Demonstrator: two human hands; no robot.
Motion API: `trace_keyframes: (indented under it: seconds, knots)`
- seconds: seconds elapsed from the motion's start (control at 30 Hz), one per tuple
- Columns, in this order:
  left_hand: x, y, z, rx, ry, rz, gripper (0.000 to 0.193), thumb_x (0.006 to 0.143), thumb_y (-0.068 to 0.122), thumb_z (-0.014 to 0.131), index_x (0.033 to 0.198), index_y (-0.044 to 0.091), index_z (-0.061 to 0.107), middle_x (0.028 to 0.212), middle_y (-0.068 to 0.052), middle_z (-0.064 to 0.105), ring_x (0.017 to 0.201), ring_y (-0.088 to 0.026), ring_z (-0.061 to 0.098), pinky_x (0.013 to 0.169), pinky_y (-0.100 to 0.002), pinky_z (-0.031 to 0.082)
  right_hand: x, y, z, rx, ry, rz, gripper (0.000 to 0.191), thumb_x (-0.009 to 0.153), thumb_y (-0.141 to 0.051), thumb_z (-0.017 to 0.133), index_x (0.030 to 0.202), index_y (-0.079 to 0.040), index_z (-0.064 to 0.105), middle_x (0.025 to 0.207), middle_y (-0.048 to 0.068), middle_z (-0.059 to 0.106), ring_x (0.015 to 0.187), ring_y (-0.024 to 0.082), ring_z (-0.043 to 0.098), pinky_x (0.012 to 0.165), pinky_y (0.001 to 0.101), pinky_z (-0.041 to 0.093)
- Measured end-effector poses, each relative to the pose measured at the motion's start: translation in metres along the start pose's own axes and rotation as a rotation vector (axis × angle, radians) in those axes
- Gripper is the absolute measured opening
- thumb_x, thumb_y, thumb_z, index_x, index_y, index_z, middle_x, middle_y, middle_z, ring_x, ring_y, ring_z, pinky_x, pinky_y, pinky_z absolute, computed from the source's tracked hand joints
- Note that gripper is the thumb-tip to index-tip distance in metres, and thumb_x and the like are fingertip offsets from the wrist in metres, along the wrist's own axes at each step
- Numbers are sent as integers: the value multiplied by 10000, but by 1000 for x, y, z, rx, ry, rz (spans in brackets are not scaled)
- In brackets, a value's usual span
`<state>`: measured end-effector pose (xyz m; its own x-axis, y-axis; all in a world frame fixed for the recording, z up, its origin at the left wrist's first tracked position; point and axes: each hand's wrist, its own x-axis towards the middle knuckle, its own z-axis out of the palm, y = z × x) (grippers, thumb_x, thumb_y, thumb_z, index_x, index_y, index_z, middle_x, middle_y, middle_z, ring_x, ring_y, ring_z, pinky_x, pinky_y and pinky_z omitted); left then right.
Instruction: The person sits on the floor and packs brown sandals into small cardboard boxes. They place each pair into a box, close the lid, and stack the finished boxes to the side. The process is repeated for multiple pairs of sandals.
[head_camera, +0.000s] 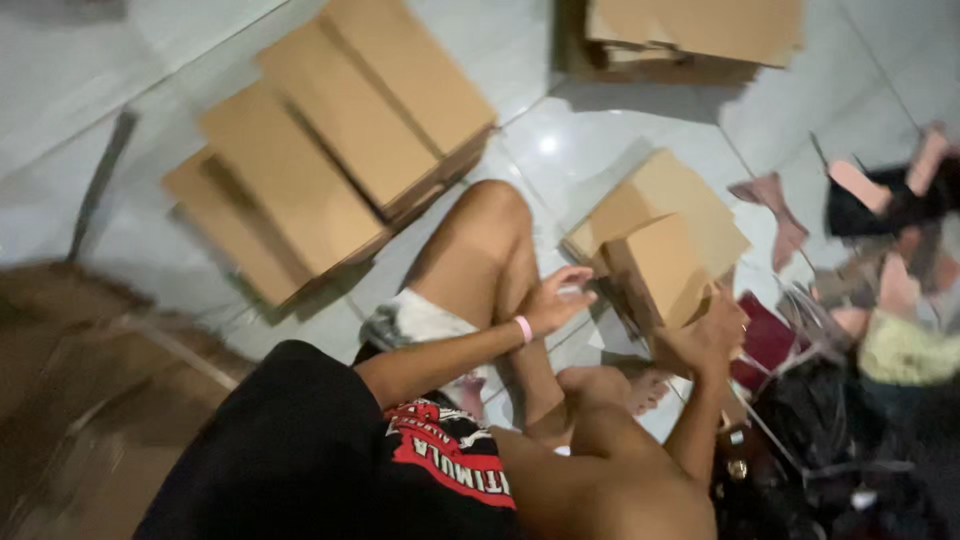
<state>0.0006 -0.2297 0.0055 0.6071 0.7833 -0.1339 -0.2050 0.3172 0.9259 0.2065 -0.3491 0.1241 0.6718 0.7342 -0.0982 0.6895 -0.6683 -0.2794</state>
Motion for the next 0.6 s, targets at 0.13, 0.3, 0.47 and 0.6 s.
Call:
trace_keyframes:
  seconds: [0.13, 0.3, 0.47, 0.6]
  knots:
    - [1, 44, -3, -15, 103, 42, 1032, 822, 438, 848, 1606, 38, 308, 1577, -187, 433, 1437, -296, 455, 1119, -420, 452, 28, -77, -28, 36, 97, -386, 1167, 492, -360, 935, 1447, 24, 384, 1389, 281, 456, 1327, 432, 436, 1126, 520, 380]
    - [26, 170, -28, -61, 608, 487, 1198, 824, 275, 852, 1693, 100, 46, 1490, -219, 472, 1356, -313, 506, 1106, -435, 478, 25, -186, -60, 324, -24, -943, 1126, 683, -348, 915, 1506, 23, 243, 1470, 286, 335, 1412, 421, 337, 1187, 506, 329]
    - [-30, 262, -177, -389, 541, 637, 896, 1015, 165, 689, 1721, 114, 140, 1409, -141, 551, 1157, -221, 585, 958, -348, 529, 32, -224, -52, 951, -491, -920, 831, 969, -238, 766, 1568, -56, 219, 1601, 127, 383, 1474, 272, 407, 1217, 390, 348]
    - [-109, 258, -245, -177, 838, 705, 778, 1060, 143, 615, 1680, 100, 146, 1571, -114, 482, 1319, -202, 593, 1116, -341, 523, 45, -201, -31, 811, -879, -642, 487, 971, -67, 647, 1422, -16, 468, 1337, 95, 560, 1235, 199, 555, 1051, 349, 452]
